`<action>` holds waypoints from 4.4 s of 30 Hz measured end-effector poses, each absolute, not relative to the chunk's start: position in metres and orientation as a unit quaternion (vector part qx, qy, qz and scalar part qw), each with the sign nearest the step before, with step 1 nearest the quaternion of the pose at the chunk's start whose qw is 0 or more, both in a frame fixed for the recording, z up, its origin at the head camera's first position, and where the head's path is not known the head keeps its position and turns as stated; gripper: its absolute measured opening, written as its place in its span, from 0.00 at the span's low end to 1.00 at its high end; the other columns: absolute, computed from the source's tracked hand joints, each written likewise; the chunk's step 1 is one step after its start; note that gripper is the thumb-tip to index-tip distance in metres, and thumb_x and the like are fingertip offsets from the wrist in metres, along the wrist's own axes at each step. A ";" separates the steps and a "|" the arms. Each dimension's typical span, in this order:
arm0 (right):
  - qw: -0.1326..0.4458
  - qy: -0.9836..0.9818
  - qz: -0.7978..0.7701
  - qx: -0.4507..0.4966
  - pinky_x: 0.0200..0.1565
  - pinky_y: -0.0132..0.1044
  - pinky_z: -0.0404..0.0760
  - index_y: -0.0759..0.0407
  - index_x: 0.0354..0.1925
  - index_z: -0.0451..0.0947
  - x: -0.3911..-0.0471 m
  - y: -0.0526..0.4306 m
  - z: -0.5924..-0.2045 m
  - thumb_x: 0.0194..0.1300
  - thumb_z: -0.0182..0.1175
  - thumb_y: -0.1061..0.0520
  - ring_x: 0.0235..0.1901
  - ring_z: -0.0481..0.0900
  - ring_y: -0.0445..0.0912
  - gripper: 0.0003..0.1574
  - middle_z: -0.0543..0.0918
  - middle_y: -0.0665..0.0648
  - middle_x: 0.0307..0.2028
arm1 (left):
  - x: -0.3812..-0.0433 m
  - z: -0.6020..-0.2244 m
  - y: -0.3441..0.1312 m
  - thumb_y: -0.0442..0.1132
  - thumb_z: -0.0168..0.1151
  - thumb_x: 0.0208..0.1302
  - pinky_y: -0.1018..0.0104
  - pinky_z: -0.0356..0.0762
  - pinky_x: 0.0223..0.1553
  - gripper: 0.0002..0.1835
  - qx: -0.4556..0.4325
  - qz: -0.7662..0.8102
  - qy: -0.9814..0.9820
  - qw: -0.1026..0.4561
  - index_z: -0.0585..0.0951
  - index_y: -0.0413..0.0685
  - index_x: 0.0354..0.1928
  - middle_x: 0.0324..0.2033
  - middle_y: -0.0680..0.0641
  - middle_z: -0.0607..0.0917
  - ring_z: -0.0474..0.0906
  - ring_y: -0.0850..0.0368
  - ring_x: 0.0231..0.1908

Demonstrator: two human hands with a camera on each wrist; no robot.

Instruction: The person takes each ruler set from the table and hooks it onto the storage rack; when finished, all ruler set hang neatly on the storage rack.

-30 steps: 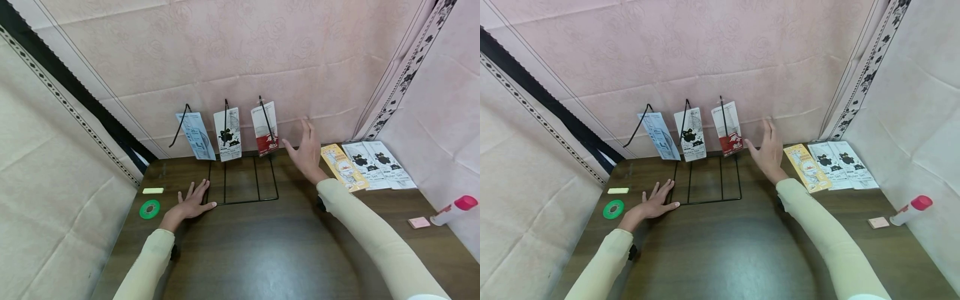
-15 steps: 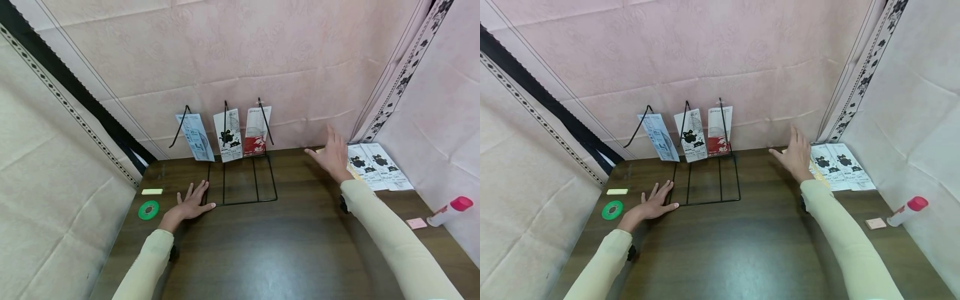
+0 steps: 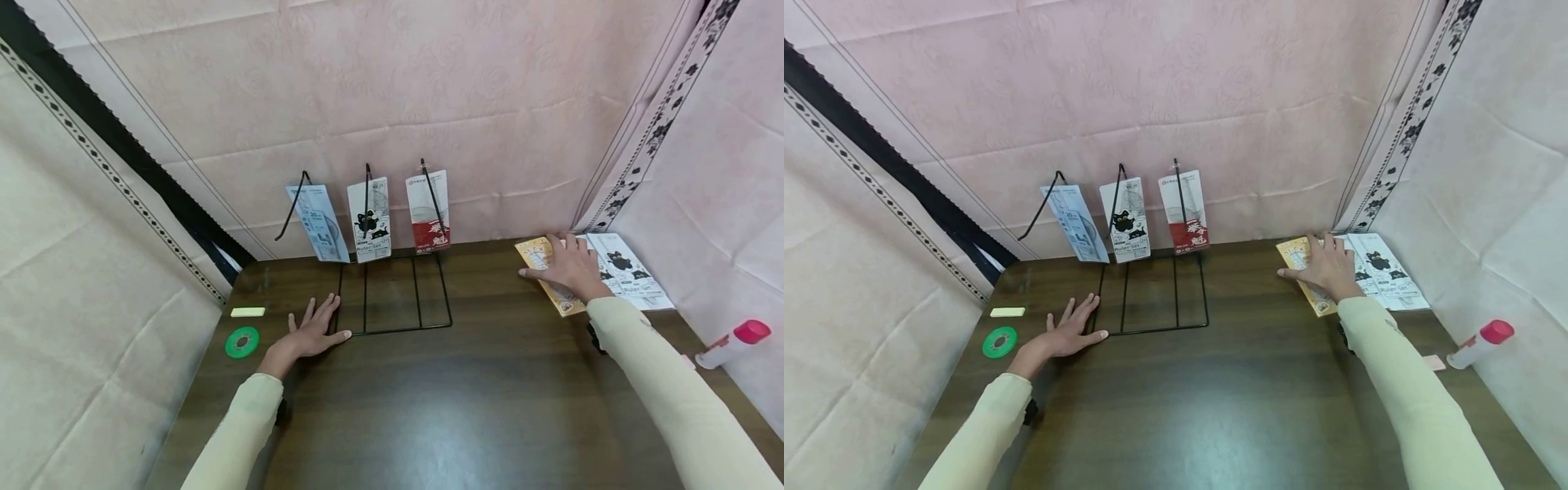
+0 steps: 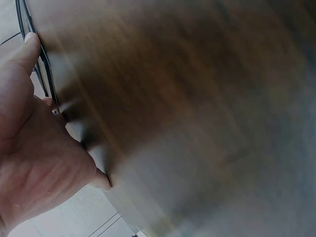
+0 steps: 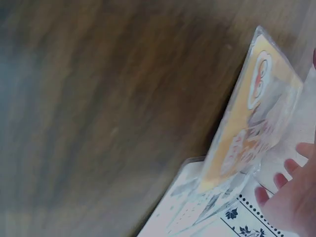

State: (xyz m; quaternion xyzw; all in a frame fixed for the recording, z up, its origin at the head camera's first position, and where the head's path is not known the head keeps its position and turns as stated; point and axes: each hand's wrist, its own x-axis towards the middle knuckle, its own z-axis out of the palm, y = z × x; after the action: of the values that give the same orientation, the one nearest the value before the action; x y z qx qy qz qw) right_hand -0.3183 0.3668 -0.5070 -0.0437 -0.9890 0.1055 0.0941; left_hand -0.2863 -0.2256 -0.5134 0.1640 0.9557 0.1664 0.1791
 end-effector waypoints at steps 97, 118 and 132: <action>0.349 -0.911 0.143 0.169 0.52 0.54 0.73 0.43 0.74 0.55 -0.265 0.252 -0.467 0.38 0.79 0.46 0.56 0.71 0.58 0.68 0.71 0.61 0.62 | -0.285 -0.512 -0.225 0.70 0.49 0.63 0.21 0.24 0.61 0.48 0.159 0.153 0.960 0.174 0.40 0.64 0.77 0.77 0.55 0.35 0.26 0.41 0.76; 0.376 -0.895 0.133 0.200 0.51 0.49 0.76 0.42 0.74 0.56 -0.258 0.160 -0.468 0.46 0.76 0.45 0.56 0.72 0.52 0.61 0.71 0.55 0.64 | -0.284 -0.514 -0.227 0.71 0.48 0.62 0.22 0.20 0.60 0.49 0.159 0.164 0.957 0.178 0.40 0.64 0.77 0.77 0.54 0.35 0.23 0.40 0.75; 0.397 -0.881 0.142 0.216 0.61 0.46 0.70 0.40 0.75 0.53 -0.259 0.092 -0.472 0.51 0.73 0.46 0.55 0.73 0.50 0.59 0.70 0.53 0.65 | -0.290 -0.521 -0.223 0.72 0.49 0.62 0.22 0.20 0.61 0.48 0.148 0.163 0.958 0.184 0.39 0.67 0.77 0.77 0.56 0.33 0.23 0.42 0.76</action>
State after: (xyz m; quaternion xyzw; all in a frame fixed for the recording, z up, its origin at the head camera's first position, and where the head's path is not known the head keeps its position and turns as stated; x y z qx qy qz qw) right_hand -0.2586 0.0920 -0.4720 0.2158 -0.8806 0.1423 0.3972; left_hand -0.2896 -0.2227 -0.5214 0.1484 0.9579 0.1628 0.1843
